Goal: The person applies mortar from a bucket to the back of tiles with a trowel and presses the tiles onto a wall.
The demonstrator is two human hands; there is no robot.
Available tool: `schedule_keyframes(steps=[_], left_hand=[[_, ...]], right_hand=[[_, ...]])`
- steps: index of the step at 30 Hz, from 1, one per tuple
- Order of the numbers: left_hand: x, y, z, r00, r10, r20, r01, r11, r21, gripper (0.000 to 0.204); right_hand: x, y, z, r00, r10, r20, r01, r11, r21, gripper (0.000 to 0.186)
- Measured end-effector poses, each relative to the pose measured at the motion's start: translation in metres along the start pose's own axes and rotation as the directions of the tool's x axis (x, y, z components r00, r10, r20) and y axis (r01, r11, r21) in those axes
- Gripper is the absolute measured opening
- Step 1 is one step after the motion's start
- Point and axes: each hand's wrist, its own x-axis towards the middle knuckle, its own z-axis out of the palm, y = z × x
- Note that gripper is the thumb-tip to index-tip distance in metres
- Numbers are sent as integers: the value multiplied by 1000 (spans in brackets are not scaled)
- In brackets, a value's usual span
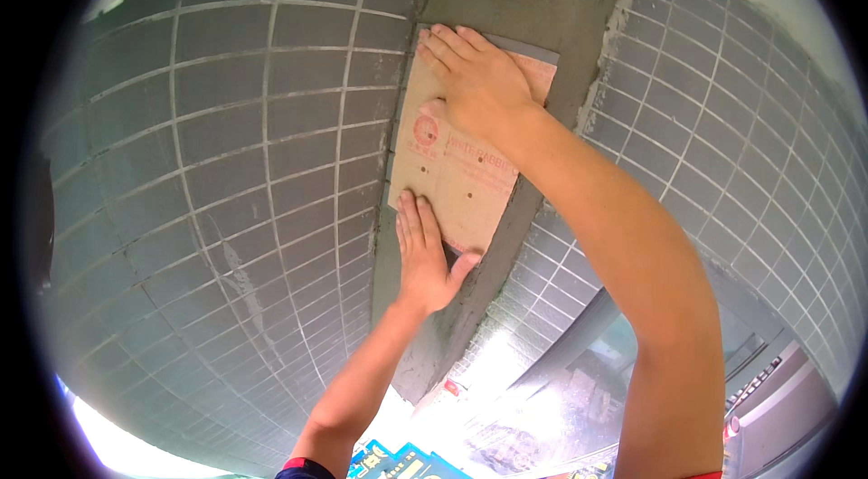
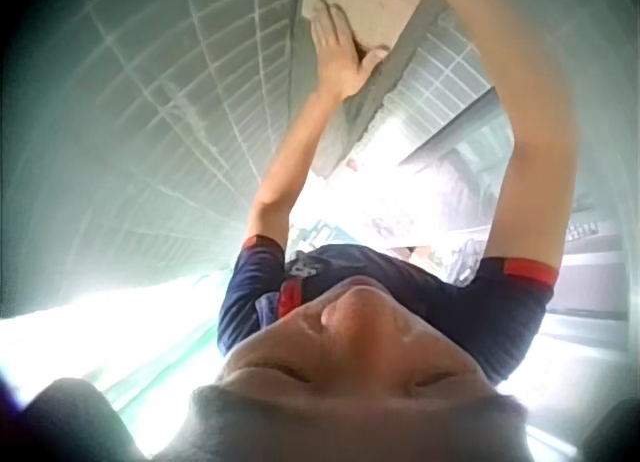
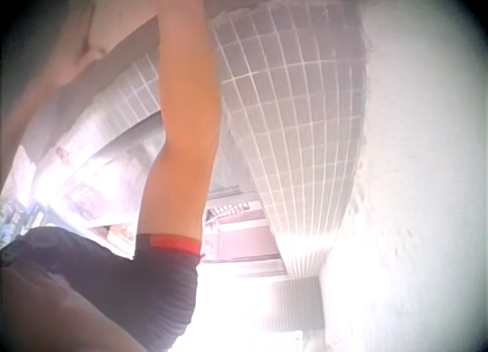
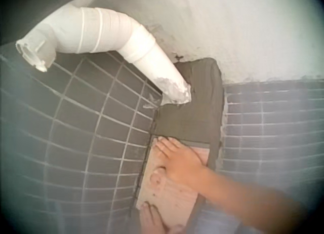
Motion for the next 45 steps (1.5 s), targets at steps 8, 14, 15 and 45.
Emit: schedule_keyframes(steps=[8, 14, 15, 45], left_hand=[[-22, 20, 16, 982, 171, 81, -167, 984, -59, 124], [-33, 17, 17, 973, 191, 130, -191, 981, -18, 125], [-38, 17, 15, 970, 190, 150, -190, 982, -16, 125], [161, -6, -33, 823, 564, -71, -557, 825, 98, 100]], right_hand=[[0, -2, -3, 999, 0, 49, 5, 995, -103, 74], [0, 1, 3, 1000, 4, 18, -3, 997, -71, 74], [0, 2, 3, 1000, 5, 18, -4, 998, -55, 74], [-152, 9, -106, 952, 265, -152, -172, 877, 449, 80]])
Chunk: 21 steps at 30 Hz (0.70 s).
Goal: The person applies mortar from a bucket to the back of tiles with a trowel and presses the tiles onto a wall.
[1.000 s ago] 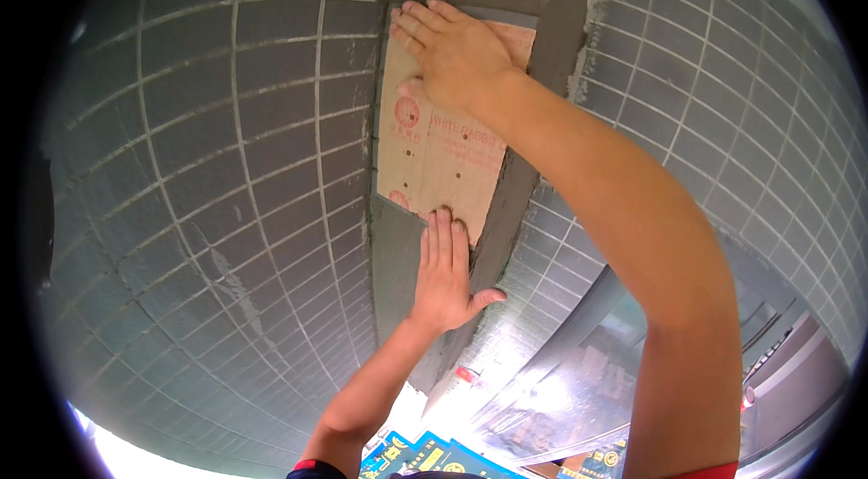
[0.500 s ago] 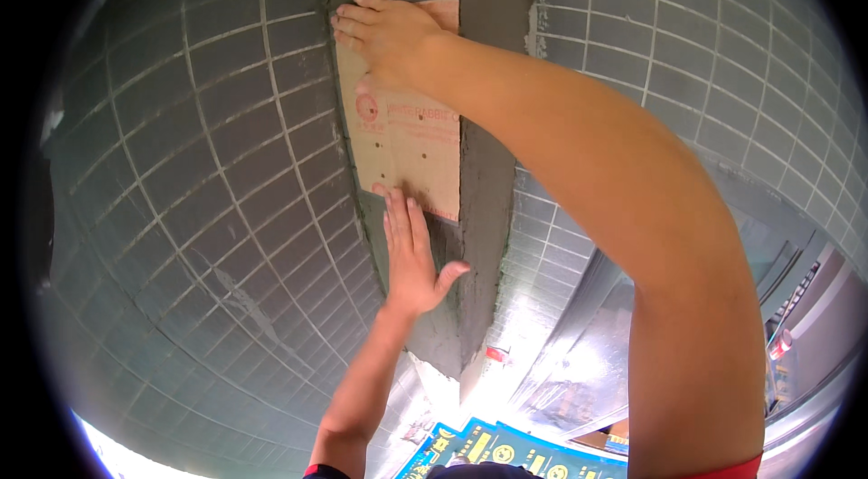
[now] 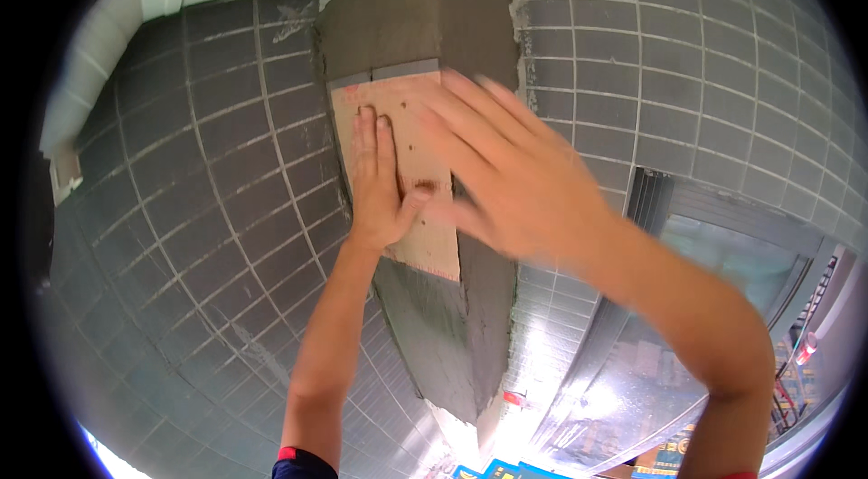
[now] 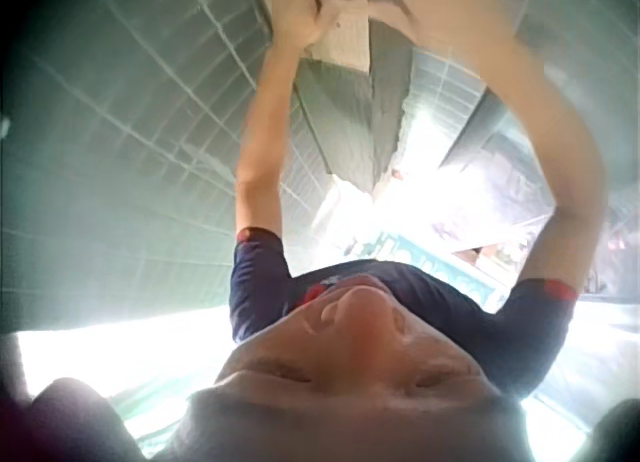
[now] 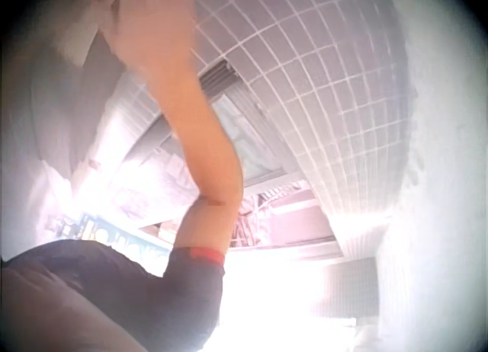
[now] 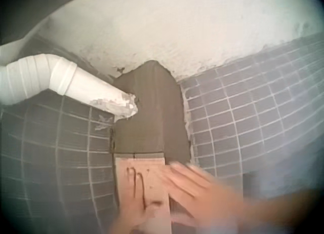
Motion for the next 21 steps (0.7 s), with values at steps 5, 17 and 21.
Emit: schedule_keyframes(steps=[5, 17, 21], left_hand=[[11, -6, -7, 996, 85, 33, -87, 993, 78, 100], [20, 0, 7, 991, 130, -22, -130, 991, 36, 97], [9, 7, 5, 995, 79, 64, -85, 992, 97, 97]], right_hand=[[-240, -22, -20, 844, 384, 375, -440, 895, 72, 83], [-425, -65, -19, 419, 743, 522, -819, 558, -136, 70], [-352, -73, 33, 542, 595, 594, -792, 598, 124, 64]])
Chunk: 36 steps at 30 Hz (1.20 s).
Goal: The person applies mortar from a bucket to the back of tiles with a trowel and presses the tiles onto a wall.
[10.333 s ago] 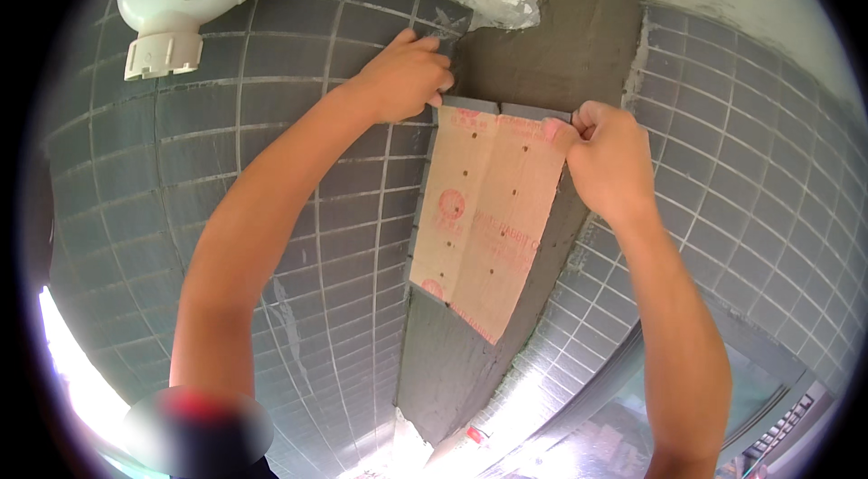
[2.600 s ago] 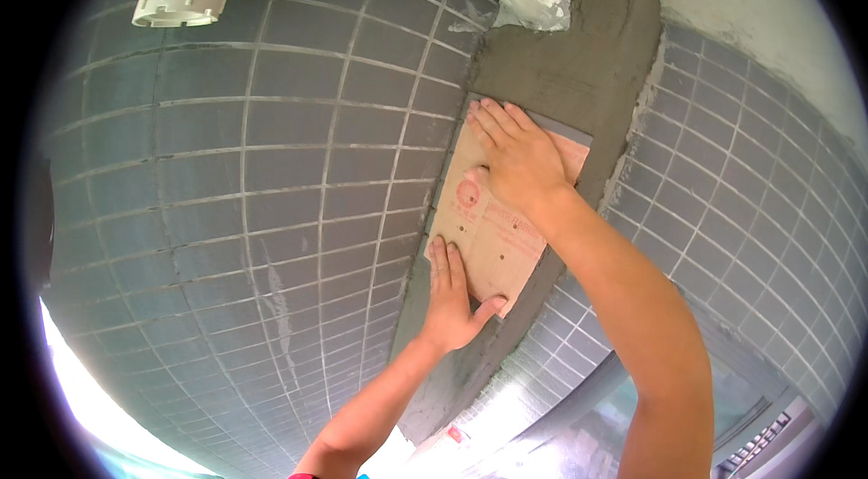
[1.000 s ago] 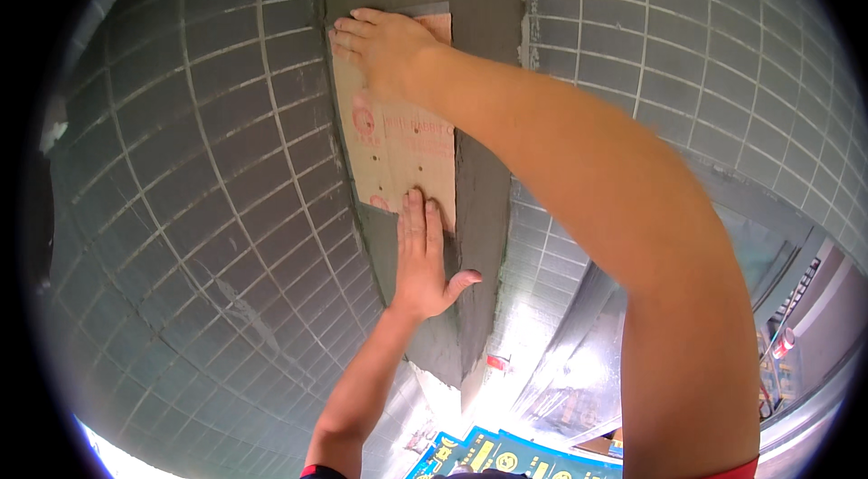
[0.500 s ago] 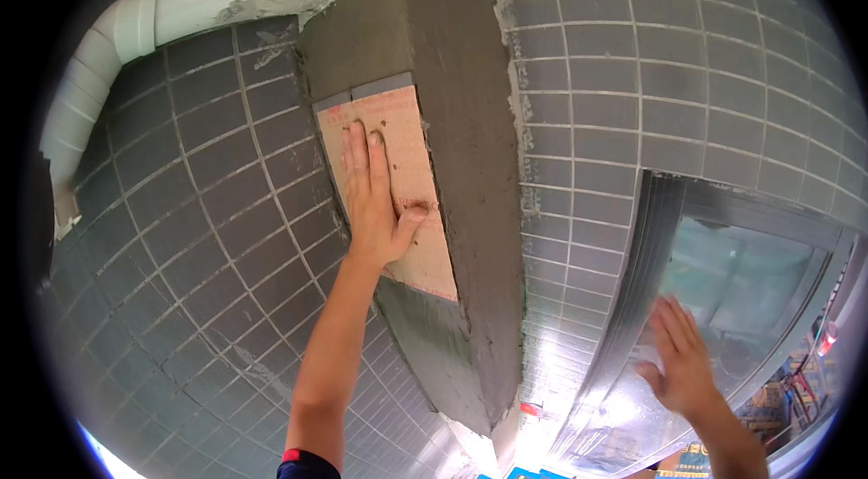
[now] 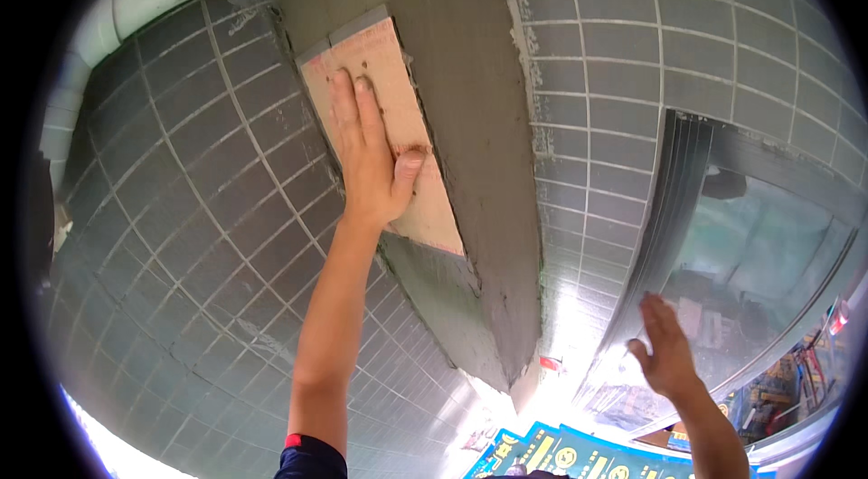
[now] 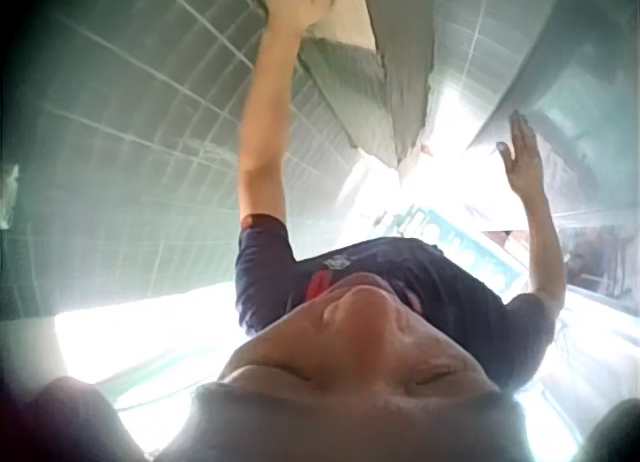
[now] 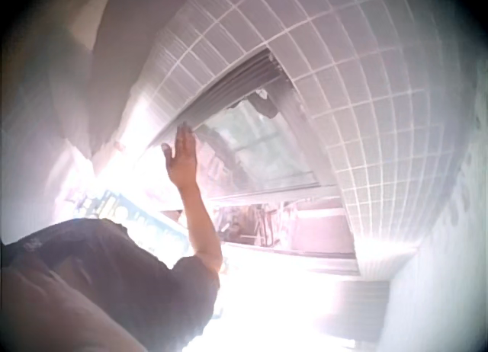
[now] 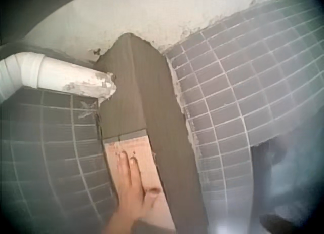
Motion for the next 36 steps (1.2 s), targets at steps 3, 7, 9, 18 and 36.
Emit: schedule_keyframes(steps=[3, 7, 9, 18, 36], left_hand=[[-23, 29, 13, 997, -67, -28, 66, 997, -51, 98], [-26, 43, 22, 991, -101, -93, 92, 991, -101, 98], [-20, 49, 21, 992, -90, -91, 81, 992, -93, 111], [-23, 69, 25, 1000, 21, -16, -24, 966, -257, 128], [27, 44, 7, 983, -175, -53, 166, 977, -132, 128]], right_hand=[[-2, -23, 15, 989, -95, 112, 92, 995, 32, 67], [-67, -14, 33, 978, 79, 192, -98, 991, 93, 67], [-107, 0, 45, 949, 224, 221, -245, 967, 73, 68], [-109, -12, 79, 902, 296, 314, -361, 917, 171, 68], [-296, 32, 158, 402, 607, 686, -757, 641, -124, 71]])
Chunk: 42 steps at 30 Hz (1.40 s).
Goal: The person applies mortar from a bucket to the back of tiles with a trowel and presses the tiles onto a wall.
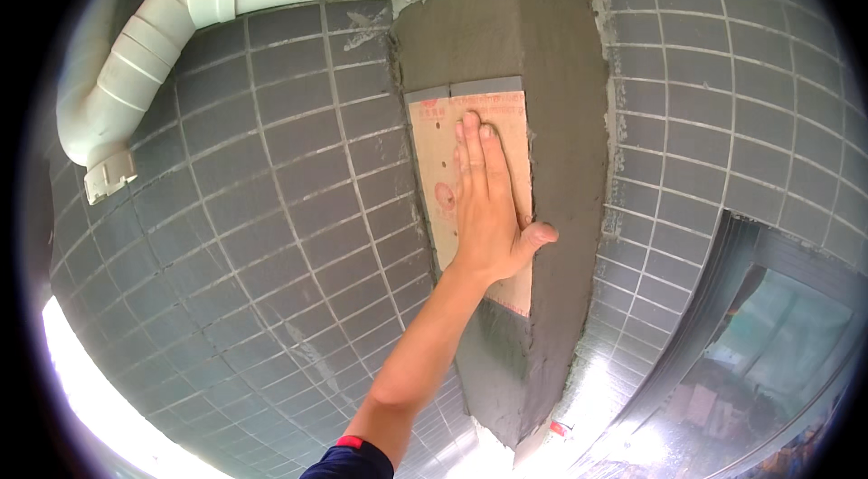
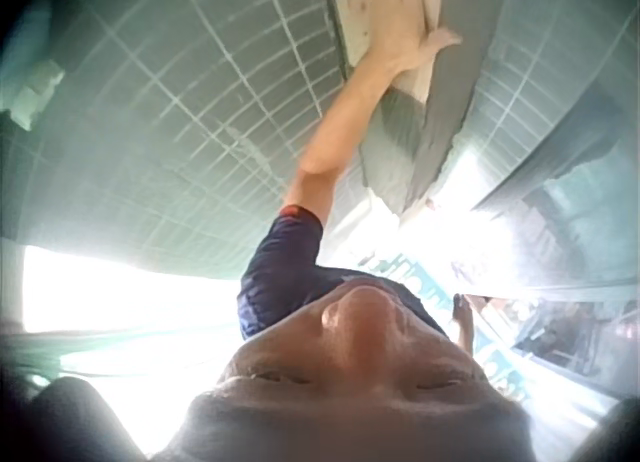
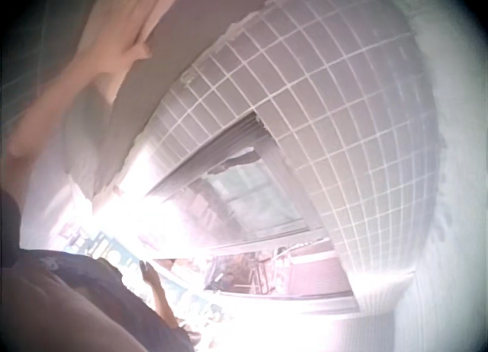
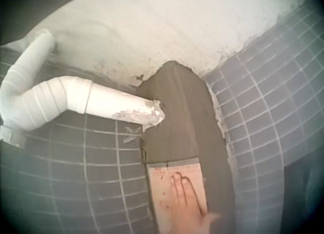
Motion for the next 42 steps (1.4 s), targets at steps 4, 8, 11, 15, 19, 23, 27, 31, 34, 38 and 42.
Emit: schedule_keyframes(steps=[4, 8, 11, 15, 19, 23, 27, 31, 34, 38, 42], left_hand=[[5, 8, -1, 1000, 18, 25, -18, 1000, 6, 133], [2, 2, -11, 998, 38, 40, -38, 999, 13, 137], [12, 21, -11, 986, 136, 92, -135, 991, -15, 137], [-13, 122, 21, 911, 388, 141, -279, 831, -480, 125], [-142, 276, 29, 732, 627, 266, -14, 404, -915, 92], [-416, 312, 25, 43, 547, 836, 751, 534, -388, 60], [-680, 219, -117, -664, 440, 604, 413, 890, -195, 55], [-710, 136, -200, -931, 317, 183, 356, 897, 261, 57], [-671, 101, -167, -964, -113, 242, -49, 966, 255, 57], [-674, 187, -64, -909, 7, 418, 329, 628, 705, 30], [-726, 349, 21, -737, 271, 620, 661, 483, 574, 41]], right_hand=[[32, 34, 3, 992, -127, 17, 124, 984, 129, 67], [31, -7, 5, 977, -168, -130, 171, 985, 10, 62], [35, -12, 14, 968, -202, -152, 204, 979, -2, 54], [16, 2, 44, 956, -184, -230, 190, 982, 6, 36], [-56, 78, 149, 952, 301, 58, -306, 921, 243, 80], [-159, 128, 255, 837, 510, -200, -406, 823, 397, 44], [-324, 155, 450, 157, 983, -96, -506, 163, 847, 28], [-500, 165, 610, -107, 967, 230, -686, -240, 687, 26], [-454, 75, 524, -103, 857, 505, -564, -468, 681, 18], [-419, 84, 506, 147, 909, 390, -703, -181, 688, 20], [-342, 184, 493, 213, 914, 344, -574, -167, 801, 34]])
